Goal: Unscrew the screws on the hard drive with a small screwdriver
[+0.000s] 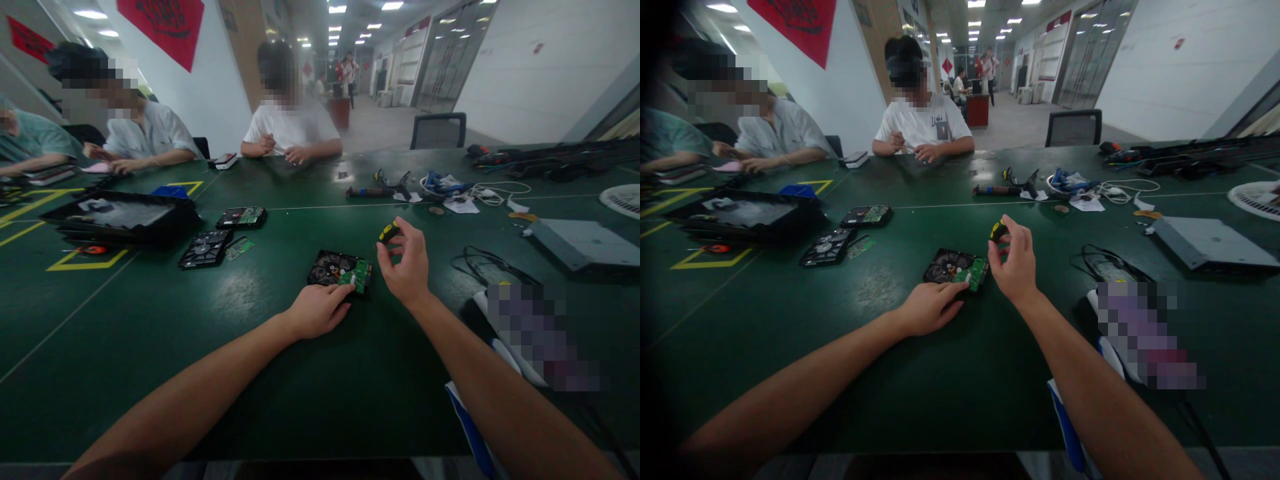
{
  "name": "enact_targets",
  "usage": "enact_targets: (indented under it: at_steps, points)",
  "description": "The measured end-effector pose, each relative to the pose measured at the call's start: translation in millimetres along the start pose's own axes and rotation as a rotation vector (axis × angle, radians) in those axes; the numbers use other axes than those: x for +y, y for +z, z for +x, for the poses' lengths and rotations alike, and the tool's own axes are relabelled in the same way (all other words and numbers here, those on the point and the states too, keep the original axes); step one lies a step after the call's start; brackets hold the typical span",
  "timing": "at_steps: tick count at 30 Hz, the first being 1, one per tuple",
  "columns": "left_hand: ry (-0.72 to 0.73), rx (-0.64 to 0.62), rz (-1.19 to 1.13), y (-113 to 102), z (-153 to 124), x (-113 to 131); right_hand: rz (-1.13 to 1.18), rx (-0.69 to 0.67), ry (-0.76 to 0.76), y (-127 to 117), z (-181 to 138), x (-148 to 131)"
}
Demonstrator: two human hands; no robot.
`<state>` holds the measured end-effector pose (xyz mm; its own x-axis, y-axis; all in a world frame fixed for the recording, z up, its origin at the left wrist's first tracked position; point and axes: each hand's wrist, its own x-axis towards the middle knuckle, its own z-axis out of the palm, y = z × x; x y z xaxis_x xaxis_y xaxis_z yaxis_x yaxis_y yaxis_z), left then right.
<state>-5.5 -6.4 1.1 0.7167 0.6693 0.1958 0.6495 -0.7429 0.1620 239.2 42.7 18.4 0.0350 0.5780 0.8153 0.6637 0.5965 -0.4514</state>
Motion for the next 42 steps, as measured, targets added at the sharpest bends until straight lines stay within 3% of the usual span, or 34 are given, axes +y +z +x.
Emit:
enact_targets:
  at_steps: [42]
  points:
    - [-0.004,0.0,0.001,0.9,-0.5,-1.1,0.035,0.034,0.03,2.0,-1.4,2.0]
